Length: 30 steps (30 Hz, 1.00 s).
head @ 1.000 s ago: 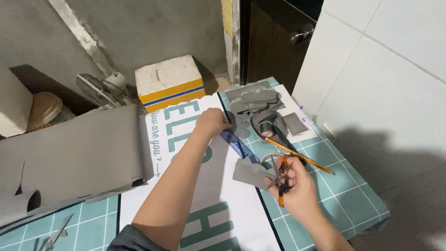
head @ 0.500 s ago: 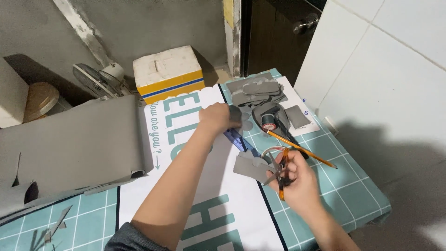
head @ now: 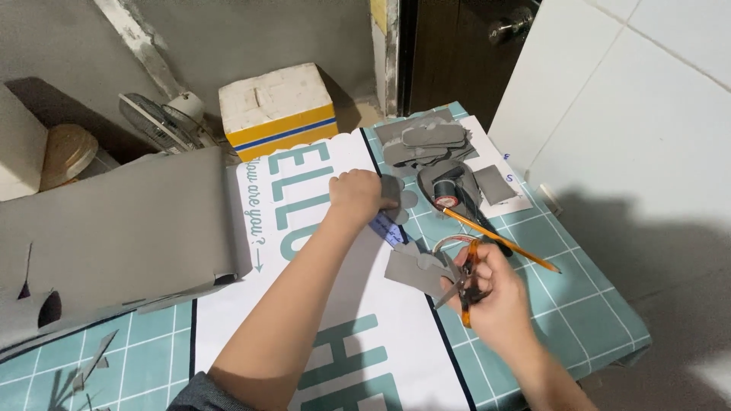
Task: Cutting out decorative shapes from grey foam sheets using scissors and a pencil for marking.
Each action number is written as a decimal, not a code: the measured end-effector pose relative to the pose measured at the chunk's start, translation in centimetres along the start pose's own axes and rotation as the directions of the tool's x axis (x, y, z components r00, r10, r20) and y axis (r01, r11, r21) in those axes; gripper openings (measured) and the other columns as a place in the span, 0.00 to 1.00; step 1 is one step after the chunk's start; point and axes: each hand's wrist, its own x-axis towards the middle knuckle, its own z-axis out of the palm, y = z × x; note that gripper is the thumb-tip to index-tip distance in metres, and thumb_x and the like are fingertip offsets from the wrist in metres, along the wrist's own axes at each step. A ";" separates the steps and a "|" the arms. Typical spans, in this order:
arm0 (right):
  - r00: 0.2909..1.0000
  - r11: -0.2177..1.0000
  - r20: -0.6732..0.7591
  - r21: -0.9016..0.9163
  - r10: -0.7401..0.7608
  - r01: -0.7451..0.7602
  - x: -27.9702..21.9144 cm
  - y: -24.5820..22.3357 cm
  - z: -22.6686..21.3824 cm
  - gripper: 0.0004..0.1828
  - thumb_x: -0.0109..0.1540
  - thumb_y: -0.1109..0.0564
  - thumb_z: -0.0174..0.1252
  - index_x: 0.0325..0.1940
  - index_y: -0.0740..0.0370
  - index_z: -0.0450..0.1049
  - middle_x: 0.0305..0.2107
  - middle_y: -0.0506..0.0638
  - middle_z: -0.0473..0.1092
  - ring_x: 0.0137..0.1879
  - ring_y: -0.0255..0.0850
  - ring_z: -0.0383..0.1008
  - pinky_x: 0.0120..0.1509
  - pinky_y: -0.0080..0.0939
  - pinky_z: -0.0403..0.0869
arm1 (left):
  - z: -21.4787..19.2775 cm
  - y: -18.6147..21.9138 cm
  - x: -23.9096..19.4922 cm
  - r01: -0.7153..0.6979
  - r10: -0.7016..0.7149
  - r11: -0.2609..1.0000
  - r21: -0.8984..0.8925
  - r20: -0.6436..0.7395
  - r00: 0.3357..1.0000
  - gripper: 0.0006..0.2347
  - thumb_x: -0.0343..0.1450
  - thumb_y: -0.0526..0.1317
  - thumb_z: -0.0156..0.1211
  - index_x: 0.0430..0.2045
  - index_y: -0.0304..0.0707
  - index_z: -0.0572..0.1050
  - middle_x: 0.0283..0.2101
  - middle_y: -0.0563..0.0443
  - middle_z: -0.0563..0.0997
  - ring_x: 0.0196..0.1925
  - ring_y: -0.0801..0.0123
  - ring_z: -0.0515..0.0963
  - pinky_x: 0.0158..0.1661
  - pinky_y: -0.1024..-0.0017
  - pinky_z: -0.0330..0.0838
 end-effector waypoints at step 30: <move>0.986 0.985 -0.016 0.052 0.164 -0.163 2.1 -5.2 0.6 0.26 0.54 0.64 0.75 0.45 0.63 0.64 0.39 0.54 0.72 0.40 0.39 0.73 0.44 0.36 0.75 | -0.1 -12.8 -21.7 -0.091 0.143 0.343 -0.935 -0.043 0.989 0.15 0.65 0.31 0.67 0.45 0.27 0.77 0.38 0.34 0.84 0.34 0.60 0.83 0.37 0.65 0.83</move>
